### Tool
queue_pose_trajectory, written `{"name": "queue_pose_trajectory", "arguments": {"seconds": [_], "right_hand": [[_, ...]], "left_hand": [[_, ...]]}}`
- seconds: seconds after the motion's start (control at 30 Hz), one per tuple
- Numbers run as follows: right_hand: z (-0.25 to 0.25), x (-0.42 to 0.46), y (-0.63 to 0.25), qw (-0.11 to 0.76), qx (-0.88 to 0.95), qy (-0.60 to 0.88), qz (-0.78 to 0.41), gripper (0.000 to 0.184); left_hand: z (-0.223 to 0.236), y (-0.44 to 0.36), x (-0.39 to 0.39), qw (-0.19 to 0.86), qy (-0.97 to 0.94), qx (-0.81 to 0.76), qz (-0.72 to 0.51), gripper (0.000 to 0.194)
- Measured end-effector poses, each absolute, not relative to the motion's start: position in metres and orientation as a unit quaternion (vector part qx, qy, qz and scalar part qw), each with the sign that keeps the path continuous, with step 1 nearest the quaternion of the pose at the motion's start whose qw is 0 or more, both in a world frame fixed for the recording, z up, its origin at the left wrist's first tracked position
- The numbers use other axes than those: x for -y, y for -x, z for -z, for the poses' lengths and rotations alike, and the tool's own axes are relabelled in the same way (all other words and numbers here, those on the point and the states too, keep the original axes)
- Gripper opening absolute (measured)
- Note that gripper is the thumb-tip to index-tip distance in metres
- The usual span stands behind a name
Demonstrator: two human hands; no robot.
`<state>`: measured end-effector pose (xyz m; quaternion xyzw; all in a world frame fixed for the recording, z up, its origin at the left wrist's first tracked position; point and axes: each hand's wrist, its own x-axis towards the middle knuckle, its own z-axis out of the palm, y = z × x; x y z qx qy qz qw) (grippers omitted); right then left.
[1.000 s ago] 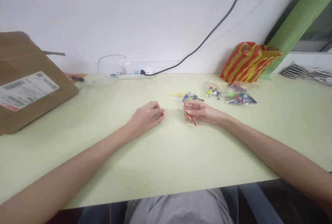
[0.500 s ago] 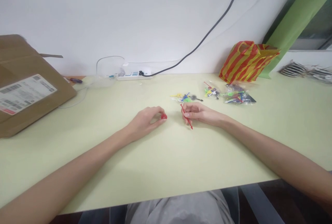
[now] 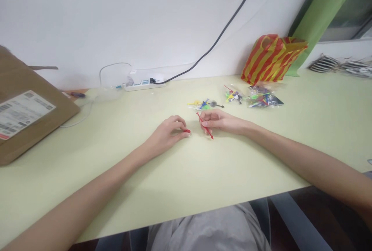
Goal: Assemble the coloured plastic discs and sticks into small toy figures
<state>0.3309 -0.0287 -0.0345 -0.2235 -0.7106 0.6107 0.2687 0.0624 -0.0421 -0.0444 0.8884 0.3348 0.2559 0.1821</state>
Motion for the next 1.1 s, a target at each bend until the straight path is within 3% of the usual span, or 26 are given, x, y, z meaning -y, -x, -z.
{"name": "queue_pose_trajectory", "arguments": {"seconds": [0.2,0.47,0.6,0.7,0.83,1.1], "right_hand": [[0.047,0.032,-0.318,0.352,0.691,0.263,-0.574,0.03],[0.056,0.047,-0.303,0.457,0.649,0.351,-0.497,0.033],[0.056,0.043,-0.307,0.491,0.646,0.385,-0.439,0.023],[0.059,0.032,-0.315,0.485,0.712,0.38,-0.338,0.004],[0.065,0.019,-0.326,0.43,0.815,0.332,-0.201,0.025],[0.063,0.02,-0.33,0.381,0.847,0.349,-0.128,0.045]], "left_hand": [[0.042,-0.067,0.051,0.19,-0.904,-0.298,-0.24,0.016],[0.039,-0.069,0.063,0.12,-0.938,-0.274,-0.177,0.019],[0.038,-0.066,0.067,0.115,-0.943,-0.261,-0.171,0.017],[0.037,-0.065,0.068,0.112,-0.945,-0.257,-0.171,0.016],[0.035,-0.065,0.069,0.112,-0.945,-0.258,-0.166,0.017],[0.034,-0.064,0.069,0.121,-0.942,-0.258,-0.176,0.016]]}}
